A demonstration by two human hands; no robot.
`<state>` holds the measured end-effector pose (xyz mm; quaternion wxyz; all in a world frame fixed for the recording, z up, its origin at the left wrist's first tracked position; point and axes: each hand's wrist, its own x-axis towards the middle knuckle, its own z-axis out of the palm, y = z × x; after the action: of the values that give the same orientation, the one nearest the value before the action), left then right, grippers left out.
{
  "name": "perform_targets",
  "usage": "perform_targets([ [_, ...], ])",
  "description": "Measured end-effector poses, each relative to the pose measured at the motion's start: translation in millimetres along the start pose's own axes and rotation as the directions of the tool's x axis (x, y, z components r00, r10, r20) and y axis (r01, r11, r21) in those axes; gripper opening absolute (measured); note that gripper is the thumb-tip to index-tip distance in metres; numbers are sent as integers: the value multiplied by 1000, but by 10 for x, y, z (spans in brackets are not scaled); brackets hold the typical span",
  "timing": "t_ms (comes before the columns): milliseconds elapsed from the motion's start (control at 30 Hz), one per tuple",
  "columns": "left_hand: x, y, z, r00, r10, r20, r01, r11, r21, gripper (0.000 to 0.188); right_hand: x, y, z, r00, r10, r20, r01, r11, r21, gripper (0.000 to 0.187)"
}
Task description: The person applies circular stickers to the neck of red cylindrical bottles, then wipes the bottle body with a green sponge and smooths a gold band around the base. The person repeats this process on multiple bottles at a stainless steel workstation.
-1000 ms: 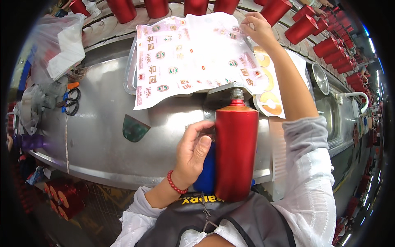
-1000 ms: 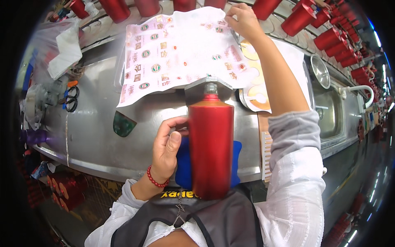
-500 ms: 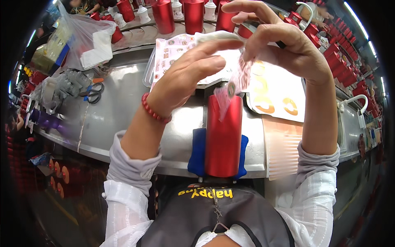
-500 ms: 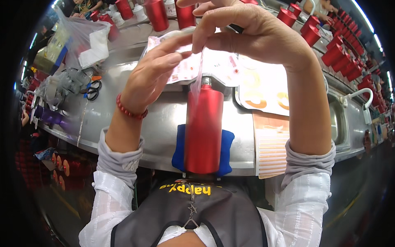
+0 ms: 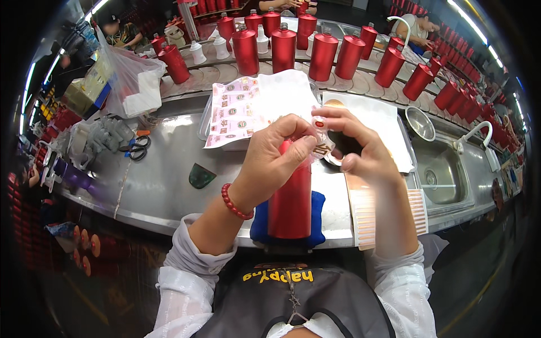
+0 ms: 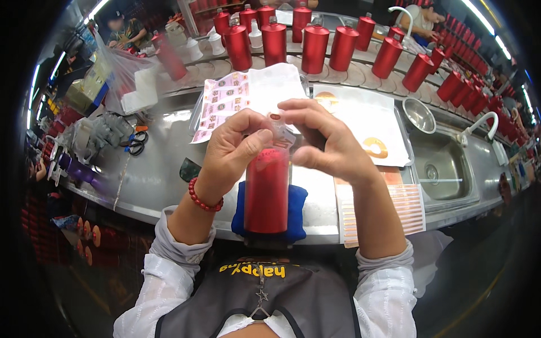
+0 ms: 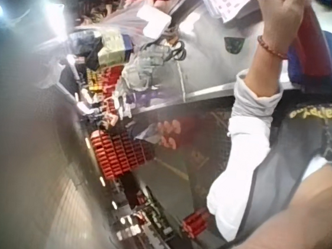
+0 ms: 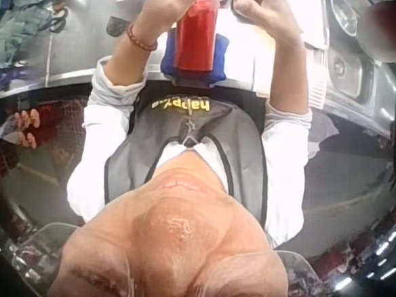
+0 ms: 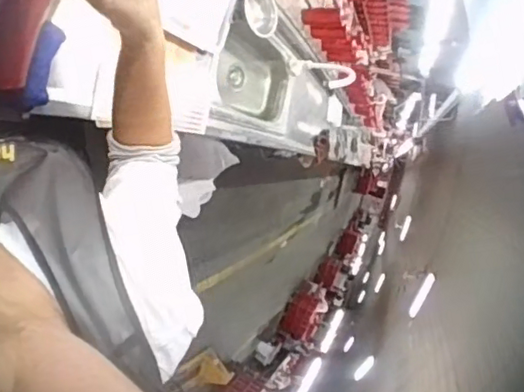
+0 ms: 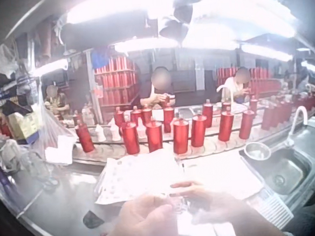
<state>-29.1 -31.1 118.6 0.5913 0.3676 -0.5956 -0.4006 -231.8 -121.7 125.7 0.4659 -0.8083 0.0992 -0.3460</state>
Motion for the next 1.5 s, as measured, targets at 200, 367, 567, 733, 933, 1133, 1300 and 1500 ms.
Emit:
perform_targets([
  [200,-197,86,139,984,160,-72,-140,964,228,7,-38,-235,212,987,-58,-152,29,983,-182,17],
  [367,-428,208,118,990,129,-54,-117,977,176,9,-65,-592,153,991,-123,-56,94,924,-369,15],
  [567,-663,163,45,996,25,-83,-3,966,257,9,17,-597,221,993,-102,-53,75,922,-380,11],
  [733,-831,-249,-66,981,-78,-180,155,869,470,11,-19,172,487,978,-49,-200,-15,951,-308,13],
  [933,-980,-419,39,978,203,-49,-96,642,760,53,2,432,500,980,65,-189,-136,908,-396,16],
  [1133,-1047,-476,-103,999,38,26,-46,785,618,66,27,599,530,973,55,-223,-132,928,-349,16],
  [1300,-1037,-504,-173,999,26,47,-49,798,600,65,25,609,542,941,-38,-336,-133,873,-470,12],
  [1500,-764,-572,-251,997,55,50,-74,743,665,63,-301,394,750,968,-20,-249,-132,804,-579,37],
])
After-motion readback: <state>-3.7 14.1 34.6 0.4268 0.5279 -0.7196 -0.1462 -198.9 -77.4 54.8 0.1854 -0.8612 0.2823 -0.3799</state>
